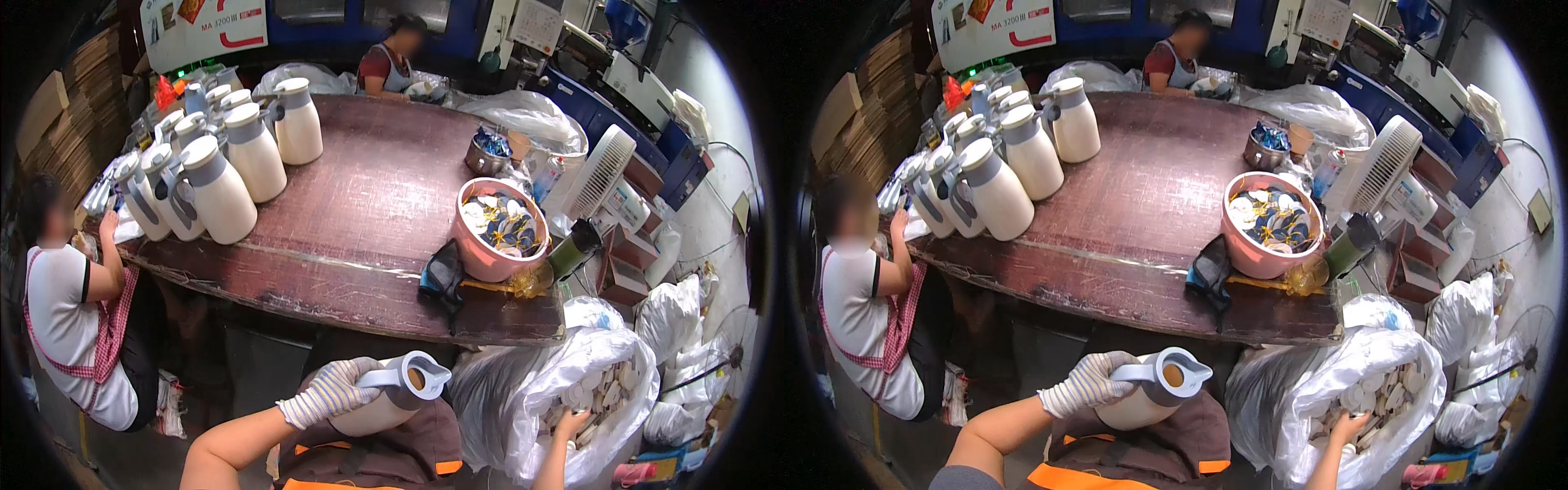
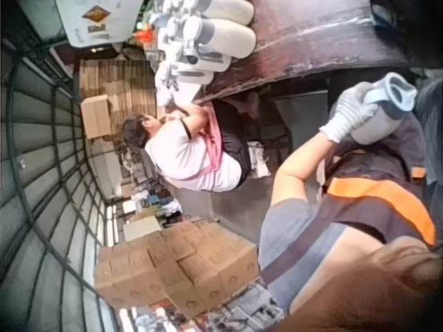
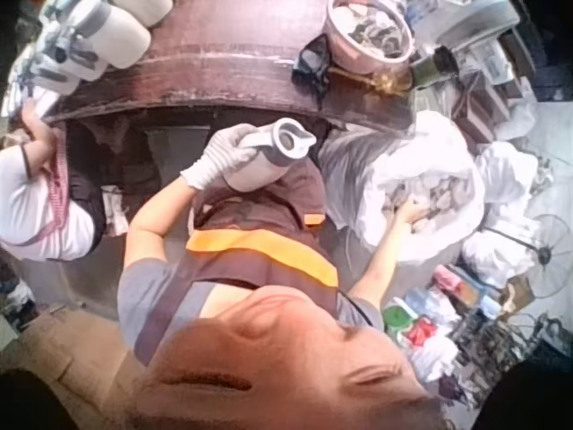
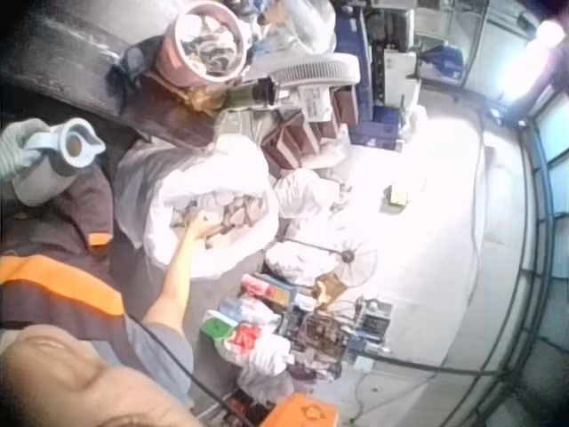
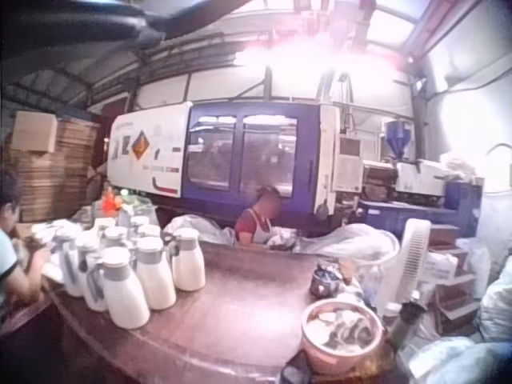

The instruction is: The person assembles white plastic pitchers by inserting a circular seal into the opening, screwing on the lid, and placing the finished unit on a table. The process is repeated for multiple pitchers.

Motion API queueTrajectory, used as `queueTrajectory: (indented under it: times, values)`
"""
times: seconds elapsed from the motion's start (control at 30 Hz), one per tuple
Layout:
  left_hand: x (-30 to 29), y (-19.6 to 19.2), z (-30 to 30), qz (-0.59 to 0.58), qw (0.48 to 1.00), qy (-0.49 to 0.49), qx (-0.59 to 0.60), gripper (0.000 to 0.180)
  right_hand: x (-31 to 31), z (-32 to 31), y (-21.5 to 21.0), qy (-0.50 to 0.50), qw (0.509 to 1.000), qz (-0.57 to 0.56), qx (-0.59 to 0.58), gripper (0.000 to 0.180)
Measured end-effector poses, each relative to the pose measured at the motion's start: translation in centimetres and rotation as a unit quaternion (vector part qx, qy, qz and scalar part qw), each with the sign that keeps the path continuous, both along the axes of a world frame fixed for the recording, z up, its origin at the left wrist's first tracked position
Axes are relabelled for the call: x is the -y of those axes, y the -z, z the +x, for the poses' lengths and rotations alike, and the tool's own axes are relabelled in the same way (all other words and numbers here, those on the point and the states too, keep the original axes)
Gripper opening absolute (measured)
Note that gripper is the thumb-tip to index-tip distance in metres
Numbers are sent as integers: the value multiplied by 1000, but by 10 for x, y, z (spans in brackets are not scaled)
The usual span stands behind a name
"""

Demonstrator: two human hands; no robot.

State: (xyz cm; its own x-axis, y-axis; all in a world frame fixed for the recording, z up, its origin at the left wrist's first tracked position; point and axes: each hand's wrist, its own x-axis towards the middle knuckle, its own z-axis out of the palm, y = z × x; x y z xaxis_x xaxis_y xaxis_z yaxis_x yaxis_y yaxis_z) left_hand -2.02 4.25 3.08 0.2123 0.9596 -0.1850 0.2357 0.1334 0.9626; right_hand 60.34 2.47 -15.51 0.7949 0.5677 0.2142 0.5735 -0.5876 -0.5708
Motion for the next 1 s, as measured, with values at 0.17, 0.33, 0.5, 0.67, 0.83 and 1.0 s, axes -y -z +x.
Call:
queueTrajectory:
  times: [0.17, 0.33, 0.5, 0.67, 0.83, 1.0]
  values:
    - [3, -12, -4, -48, 998, -26, -21, 40, -31, -160, -144, -264, 897, 304, -184, 64]
    - [13, -5, -9, 7, 999, -14, -44, 38, -61, -336, -189, -465, 638, 166, -591, 65]
    - [34, -3, -19, 77, 994, -11, -81, 40, -95, -399, -149, -562, 507, -69, -650, 77]
    - [48, 4, -36, 95, 993, -55, -48, 41, -100, -418, -174, -557, 688, -83, -457, 92]
    - [41, 4, -40, 61, 997, -34, -34, 41, -73, -439, -222, -777, 628, 39, 29, 70]
    - [13, 12, -50, 80, 993, 59, -67, 43, -67, -433, -207, -795, 602, 74, 17, 59]
